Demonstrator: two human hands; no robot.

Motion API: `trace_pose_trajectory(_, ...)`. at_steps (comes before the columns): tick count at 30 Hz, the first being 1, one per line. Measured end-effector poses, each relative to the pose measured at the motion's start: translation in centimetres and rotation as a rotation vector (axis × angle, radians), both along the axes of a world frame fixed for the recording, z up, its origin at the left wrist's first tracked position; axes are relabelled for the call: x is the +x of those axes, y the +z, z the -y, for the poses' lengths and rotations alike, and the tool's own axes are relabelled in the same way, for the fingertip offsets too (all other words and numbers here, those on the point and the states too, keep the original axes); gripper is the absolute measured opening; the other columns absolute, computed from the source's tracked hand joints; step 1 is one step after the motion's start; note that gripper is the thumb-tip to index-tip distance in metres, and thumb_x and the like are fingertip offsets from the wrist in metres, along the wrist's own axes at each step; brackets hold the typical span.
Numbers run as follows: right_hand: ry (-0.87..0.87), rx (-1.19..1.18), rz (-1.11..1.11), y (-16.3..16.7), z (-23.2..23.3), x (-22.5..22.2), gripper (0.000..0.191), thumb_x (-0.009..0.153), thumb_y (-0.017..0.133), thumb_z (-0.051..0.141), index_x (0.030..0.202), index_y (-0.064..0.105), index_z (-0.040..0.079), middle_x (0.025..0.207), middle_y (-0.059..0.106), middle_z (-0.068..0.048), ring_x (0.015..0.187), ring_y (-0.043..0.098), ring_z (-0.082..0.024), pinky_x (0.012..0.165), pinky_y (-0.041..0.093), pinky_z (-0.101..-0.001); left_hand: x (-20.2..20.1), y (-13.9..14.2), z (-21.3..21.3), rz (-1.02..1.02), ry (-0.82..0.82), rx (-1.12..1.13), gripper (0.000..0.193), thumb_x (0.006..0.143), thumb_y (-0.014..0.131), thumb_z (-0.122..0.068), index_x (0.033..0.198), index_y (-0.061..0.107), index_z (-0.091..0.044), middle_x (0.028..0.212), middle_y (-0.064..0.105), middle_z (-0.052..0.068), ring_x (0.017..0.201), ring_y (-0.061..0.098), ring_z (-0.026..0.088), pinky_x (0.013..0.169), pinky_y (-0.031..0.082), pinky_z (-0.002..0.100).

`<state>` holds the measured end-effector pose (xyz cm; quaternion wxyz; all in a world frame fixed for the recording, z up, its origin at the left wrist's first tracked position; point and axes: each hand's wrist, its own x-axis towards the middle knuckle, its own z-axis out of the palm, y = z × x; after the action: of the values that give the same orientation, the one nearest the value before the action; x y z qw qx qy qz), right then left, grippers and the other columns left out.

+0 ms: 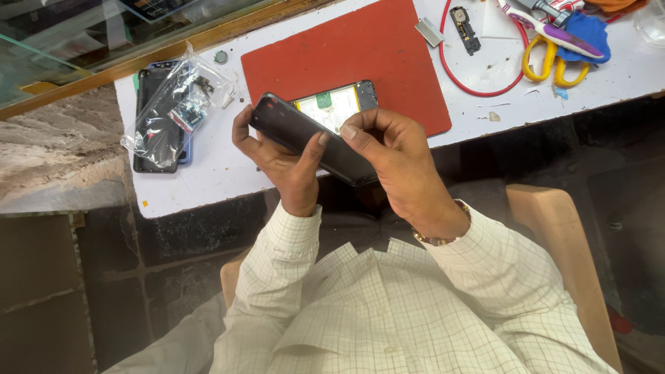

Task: The person holds a smartphone and presses along its edges and back cover, working around the frame to seat the cover onto the body. They turn the phone over repeatedly while pressing, then set it face-down on the mat and pick up a blue cloth to wipe the back cover.

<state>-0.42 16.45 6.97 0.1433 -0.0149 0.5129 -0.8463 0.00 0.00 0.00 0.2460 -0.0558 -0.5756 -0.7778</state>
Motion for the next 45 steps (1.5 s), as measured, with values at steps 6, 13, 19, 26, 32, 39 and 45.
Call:
trace_pose_trajectory(6,-0.066,0.391,-0.177,1.3,-0.3,0.8,0.012,0.100,0.070,0.017,0.099,0.072,0.005,0.088,0.068,0.002,0.081,0.056,-0.004,0.074,0.049,-0.0216,0.2,-0.8,-0.2,-0.019,0.072,-0.004,0.093,0.088,0.089,-0.001,0.149,0.022,-0.020,0.128,0.048,0.008,0.118,0.055,0.015,0.104,0.051,0.030)
trace_pose_trajectory(13,-0.184,0.513,-0.377,1.3,0.0,1.0,0.012,0.101,0.069,0.015,0.099,0.069,0.004,0.093,0.069,0.001,0.085,0.059,-0.007,0.079,0.050,-0.0231,-0.4,-0.1,-0.3,-0.043,0.158,-0.112,0.089,0.085,0.092,0.002,0.143,0.027,-0.015,0.135,0.043,0.007,0.127,0.050,0.015,0.110,0.048,0.030)
trace_pose_trajectory(19,-0.234,0.569,-0.425,1.2,0.6,1.1,0.010,0.101,0.069,0.014,0.097,0.068,0.004,0.093,0.069,0.001,0.084,0.060,-0.008,0.078,0.048,-0.0245,-0.3,1.0,0.1,0.157,0.053,-0.040,0.079,0.083,0.086,0.005,0.143,0.036,-0.006,0.129,0.050,0.012,0.119,0.057,0.020,0.103,0.054,0.035)
trace_pose_trajectory(26,-0.152,0.605,-0.349,1.8,-0.1,0.7,0.010,0.099,0.070,0.013,0.097,0.069,0.004,0.090,0.071,0.001,0.082,0.060,-0.009,0.078,0.049,-0.0244,0.0,-0.1,0.5,0.130,0.011,-0.048,0.073,0.085,0.086,0.003,0.135,0.034,-0.009,0.127,0.049,0.009,0.121,0.057,0.016,0.106,0.054,0.034)
trace_pose_trajectory(32,-0.110,0.616,-0.348,2.4,-0.5,0.6,0.008,0.095,0.070,0.010,0.098,0.069,0.003,0.117,0.062,-0.005,0.109,0.064,-0.014,0.086,0.056,-0.0273,0.1,-0.8,0.2,0.020,0.035,-0.074,0.075,0.084,0.088,0.002,0.136,0.036,-0.011,0.131,0.041,0.005,0.118,0.050,0.013,0.102,0.051,0.029)
trace_pose_trajectory(39,-0.159,0.637,-0.426,2.5,-0.3,0.5,0.006,0.096,0.073,0.008,0.099,0.071,0.002,0.129,0.061,-0.008,0.126,0.061,-0.020,0.106,0.048,-0.0337,0.2,-0.5,-0.8,-0.038,0.126,-0.111,0.078,0.082,0.088,0.004,0.136,0.035,-0.014,0.127,0.037,0.003,0.118,0.045,0.012,0.108,0.045,0.029)
trace_pose_trajectory(45,-0.183,0.649,-0.396,2.2,-0.2,0.5,0.007,0.095,0.074,0.009,0.098,0.073,0.003,0.126,0.064,-0.007,0.121,0.063,-0.019,0.104,0.049,-0.0316,0.3,-0.4,-1.0,-0.048,0.165,-0.170,0.079,0.080,0.087,0.007,0.135,0.035,-0.016,0.128,0.035,0.003,0.120,0.044,0.012,0.111,0.044,0.030)
